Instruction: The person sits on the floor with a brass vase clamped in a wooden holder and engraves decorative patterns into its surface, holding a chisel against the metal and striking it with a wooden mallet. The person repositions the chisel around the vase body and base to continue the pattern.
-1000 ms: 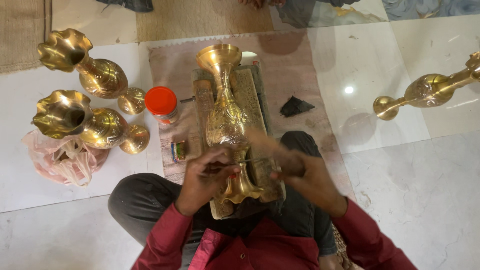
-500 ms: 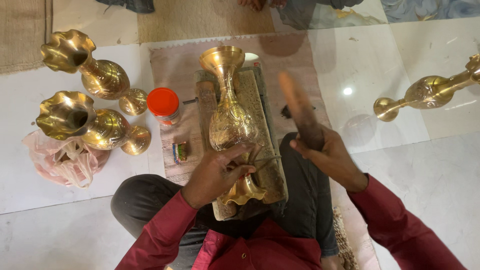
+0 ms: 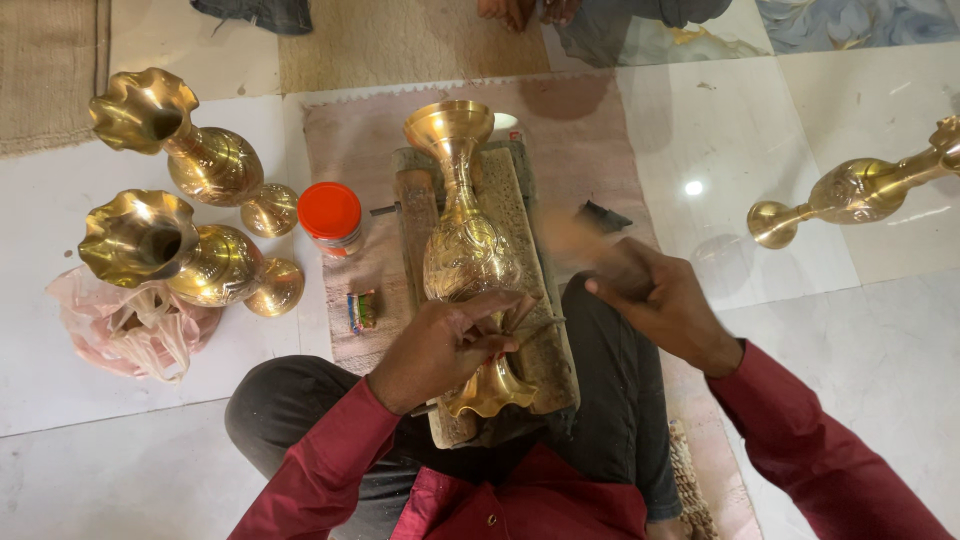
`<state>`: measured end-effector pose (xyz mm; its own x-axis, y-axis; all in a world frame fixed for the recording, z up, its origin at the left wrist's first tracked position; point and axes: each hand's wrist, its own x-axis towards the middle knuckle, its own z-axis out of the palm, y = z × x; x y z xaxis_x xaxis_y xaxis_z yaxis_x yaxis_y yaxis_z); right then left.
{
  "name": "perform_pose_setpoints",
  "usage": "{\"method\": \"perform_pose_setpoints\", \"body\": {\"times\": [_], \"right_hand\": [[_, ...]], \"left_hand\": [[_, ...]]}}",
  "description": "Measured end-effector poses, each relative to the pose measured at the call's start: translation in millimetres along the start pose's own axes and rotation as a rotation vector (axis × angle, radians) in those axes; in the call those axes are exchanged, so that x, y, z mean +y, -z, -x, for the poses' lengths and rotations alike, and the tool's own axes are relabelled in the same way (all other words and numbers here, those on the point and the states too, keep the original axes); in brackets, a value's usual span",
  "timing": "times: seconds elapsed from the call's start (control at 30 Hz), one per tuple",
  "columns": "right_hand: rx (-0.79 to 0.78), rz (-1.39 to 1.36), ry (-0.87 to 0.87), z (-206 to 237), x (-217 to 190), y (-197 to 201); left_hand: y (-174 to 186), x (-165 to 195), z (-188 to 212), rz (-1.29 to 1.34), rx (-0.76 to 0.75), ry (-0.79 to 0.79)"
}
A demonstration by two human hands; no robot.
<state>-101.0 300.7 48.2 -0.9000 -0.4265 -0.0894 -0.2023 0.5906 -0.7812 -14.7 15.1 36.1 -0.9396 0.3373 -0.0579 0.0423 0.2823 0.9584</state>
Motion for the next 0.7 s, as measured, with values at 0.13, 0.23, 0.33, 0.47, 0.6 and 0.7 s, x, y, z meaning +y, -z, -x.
{"method": "perform_pose_setpoints", "body": {"times": [0.13,0.23,0.33,0.47,0.6,0.7], "right_hand": [[0.089,0.0,0.037,2.7,4.4,-4.0],[0.064,0.219,0.11,6.0,7.5,-2.3],[0.046,-0.085,-0.002,8.6,9.1,-2.2],[0.048,0.103,0.108,12.4,9.8,-2.9],[0.157,-0.389,-0.084,18.0,9.1,-5.7],[0.055,0.44,0.155,21.5,6.9,-4.4]], "left_hand": [[0.8,-1.7,-1.5,0.0,-0.023,0.001],[1.3,-3.7,-3.4,-0.015,-0.032,-0.005],[2.4,-5.0,-3.3,0.012,-0.045,-0.044],[5.4,-6.8,-4.5,0.053,-0.083,-0.07],[3.7,-10.0,-6.1,0.027,-0.104,0.034],[5.1,-14.4,-4.9,0.015,-0.088,-0.124]]}}
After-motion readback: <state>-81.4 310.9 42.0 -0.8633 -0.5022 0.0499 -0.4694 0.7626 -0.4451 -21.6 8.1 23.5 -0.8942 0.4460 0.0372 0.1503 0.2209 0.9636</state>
